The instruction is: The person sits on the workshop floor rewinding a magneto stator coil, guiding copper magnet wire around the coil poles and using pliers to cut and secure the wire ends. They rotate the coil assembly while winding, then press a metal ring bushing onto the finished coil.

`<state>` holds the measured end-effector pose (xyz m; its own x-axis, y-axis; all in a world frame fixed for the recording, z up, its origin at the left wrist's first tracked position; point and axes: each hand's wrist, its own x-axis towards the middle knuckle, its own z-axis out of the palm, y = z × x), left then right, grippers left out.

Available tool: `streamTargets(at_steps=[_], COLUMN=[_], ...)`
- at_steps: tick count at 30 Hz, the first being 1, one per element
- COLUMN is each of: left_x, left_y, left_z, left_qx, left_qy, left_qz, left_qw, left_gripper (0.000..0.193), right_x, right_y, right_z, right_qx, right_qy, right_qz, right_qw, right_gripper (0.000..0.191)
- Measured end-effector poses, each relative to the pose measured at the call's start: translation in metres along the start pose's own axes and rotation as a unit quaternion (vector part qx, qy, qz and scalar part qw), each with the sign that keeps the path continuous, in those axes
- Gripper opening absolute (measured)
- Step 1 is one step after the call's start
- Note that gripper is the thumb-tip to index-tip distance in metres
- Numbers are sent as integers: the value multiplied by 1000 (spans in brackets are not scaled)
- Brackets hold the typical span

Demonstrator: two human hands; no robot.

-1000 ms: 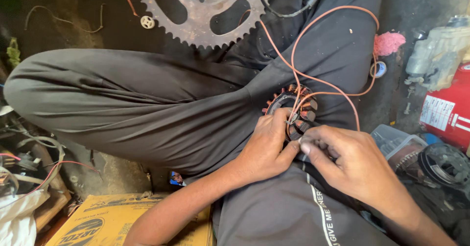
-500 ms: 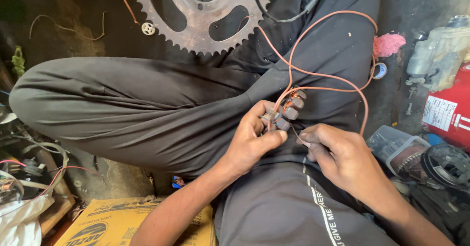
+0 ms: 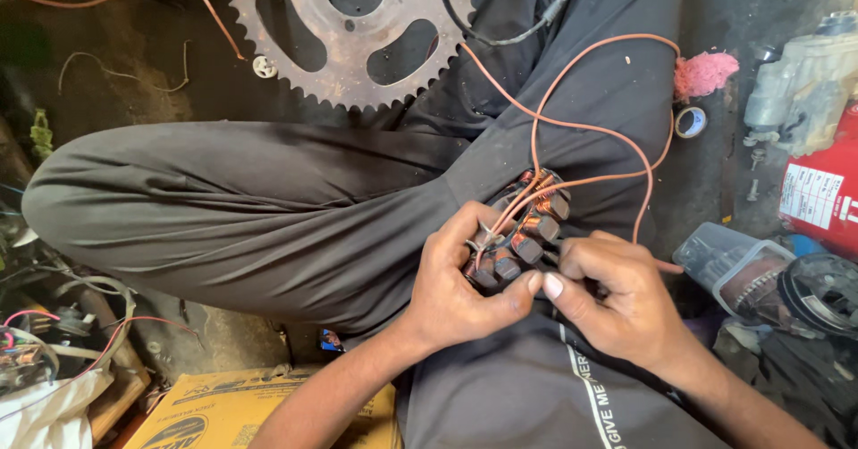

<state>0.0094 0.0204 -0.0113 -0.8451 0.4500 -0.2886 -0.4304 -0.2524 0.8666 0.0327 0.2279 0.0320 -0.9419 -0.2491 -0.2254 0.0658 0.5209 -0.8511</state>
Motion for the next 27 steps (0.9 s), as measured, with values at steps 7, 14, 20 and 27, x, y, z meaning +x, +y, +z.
streamTargets(at_steps=[7, 14, 20, 27], left_x=[-3, 10, 13, 19], left_y=[-11, -42, -50, -45], left_z=[-4, 0, 4, 6], left_qx=[17, -278, -277, -317], left_qy=[5, 11, 14, 9], left_qz=[-55, -120, -92, -120], left_qw=[998, 953, 956, 941], left_gripper=[25, 21, 24, 26], right_x=[5, 6, 5, 2], right_y=[-12, -19, -14, -19], right_z=[-1, 14, 15, 13], right_qx=[43, -124, -163, -240], right_qy=[-27, 59, 74, 47], right_qz=[102, 30, -33, -63], right_qw=[993, 990, 983, 968], right_gripper=[16, 16, 13, 26])
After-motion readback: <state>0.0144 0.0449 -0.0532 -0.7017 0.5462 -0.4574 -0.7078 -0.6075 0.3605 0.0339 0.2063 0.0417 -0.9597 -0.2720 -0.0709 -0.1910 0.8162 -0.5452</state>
